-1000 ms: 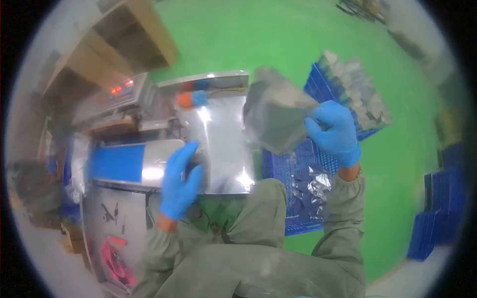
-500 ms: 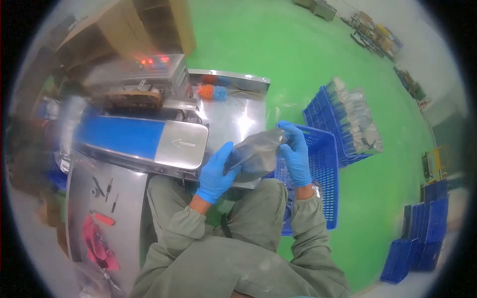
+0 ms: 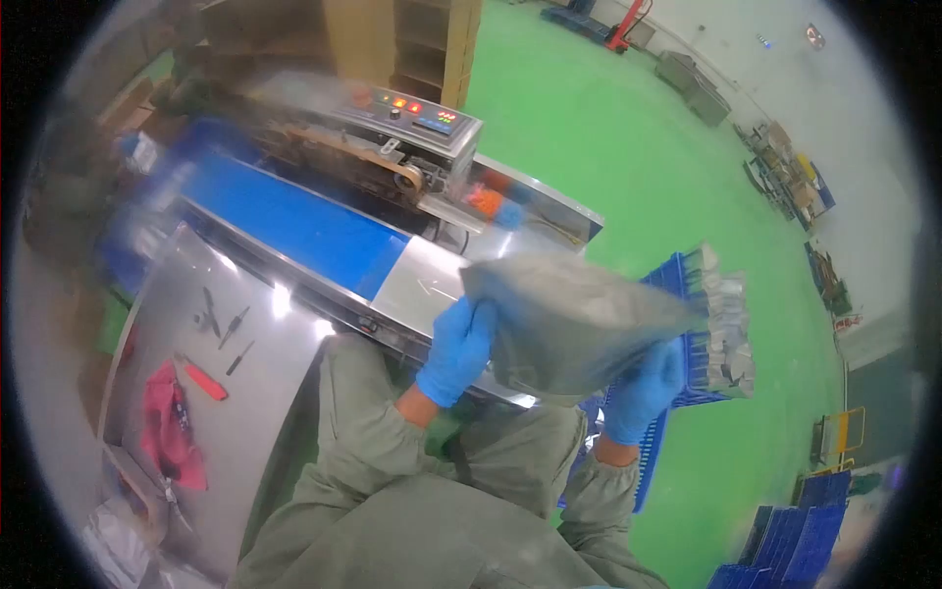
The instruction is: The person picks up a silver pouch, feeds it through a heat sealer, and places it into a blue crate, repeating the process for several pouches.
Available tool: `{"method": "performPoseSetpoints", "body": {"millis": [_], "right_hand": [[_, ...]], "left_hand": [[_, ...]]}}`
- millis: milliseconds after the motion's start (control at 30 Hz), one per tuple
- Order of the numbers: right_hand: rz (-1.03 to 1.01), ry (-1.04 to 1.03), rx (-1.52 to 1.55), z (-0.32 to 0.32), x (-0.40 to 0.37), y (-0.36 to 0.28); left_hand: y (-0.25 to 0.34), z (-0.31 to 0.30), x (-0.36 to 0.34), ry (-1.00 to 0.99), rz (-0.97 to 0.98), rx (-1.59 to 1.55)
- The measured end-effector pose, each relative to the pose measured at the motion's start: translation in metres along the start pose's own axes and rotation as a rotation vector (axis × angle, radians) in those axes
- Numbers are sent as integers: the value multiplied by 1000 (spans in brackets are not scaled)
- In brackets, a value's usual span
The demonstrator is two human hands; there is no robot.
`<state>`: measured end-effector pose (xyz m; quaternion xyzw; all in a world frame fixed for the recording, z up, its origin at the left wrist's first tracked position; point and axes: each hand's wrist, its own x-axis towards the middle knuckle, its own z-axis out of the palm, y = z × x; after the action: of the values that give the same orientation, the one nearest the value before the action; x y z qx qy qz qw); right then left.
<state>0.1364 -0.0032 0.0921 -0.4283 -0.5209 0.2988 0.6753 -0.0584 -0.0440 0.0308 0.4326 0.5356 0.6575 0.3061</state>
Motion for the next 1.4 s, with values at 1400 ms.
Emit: {"method": "performPoseSetpoints", "body": {"millis": [1400], "right_hand": [[629, 201, -362, -256, -60, 297]], "left_hand": [[-20, -226, 103, 6, 114, 1152]]}}
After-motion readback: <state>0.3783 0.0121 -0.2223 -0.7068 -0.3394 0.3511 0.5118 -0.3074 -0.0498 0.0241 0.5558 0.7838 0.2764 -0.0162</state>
